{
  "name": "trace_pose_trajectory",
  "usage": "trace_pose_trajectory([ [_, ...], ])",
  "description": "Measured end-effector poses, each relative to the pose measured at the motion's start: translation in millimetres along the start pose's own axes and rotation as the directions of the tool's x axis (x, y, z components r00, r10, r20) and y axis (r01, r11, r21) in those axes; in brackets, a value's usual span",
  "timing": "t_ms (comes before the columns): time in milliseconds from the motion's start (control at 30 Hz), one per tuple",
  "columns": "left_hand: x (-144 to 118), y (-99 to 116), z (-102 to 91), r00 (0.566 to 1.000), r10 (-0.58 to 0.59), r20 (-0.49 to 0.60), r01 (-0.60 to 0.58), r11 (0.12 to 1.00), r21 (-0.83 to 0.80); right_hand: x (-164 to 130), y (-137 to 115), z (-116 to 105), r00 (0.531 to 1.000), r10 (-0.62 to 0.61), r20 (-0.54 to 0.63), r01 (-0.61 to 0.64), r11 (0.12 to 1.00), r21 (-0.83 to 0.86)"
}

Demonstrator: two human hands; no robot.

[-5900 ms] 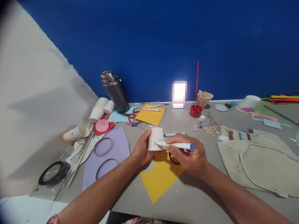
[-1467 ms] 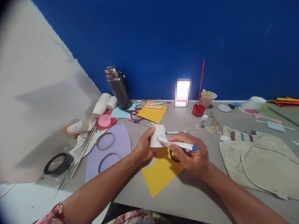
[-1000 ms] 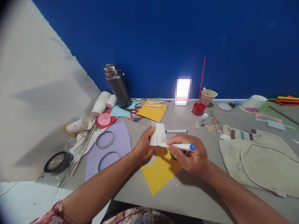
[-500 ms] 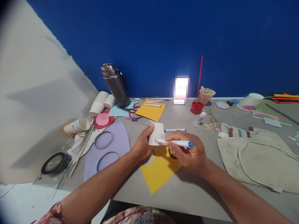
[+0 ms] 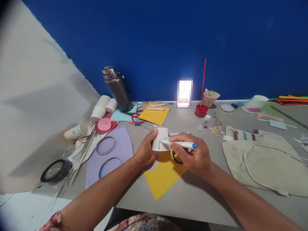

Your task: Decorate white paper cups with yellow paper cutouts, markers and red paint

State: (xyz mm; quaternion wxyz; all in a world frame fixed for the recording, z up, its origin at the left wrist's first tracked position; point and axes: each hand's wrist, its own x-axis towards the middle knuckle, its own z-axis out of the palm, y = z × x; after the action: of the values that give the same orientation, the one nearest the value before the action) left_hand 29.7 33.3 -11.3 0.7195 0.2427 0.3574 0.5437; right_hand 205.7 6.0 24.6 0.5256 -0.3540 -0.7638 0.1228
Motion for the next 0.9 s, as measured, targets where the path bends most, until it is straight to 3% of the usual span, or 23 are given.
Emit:
trace_pose_trajectory([
  [900, 1.8, -0.6, -3.5, 0.999, 0.04, 0.033, -0.041, 0.999, 0.027, 1.6, -3.3, -2.6, 0.997, 0.009, -0.078, -0.015, 0.997, -0.071],
])
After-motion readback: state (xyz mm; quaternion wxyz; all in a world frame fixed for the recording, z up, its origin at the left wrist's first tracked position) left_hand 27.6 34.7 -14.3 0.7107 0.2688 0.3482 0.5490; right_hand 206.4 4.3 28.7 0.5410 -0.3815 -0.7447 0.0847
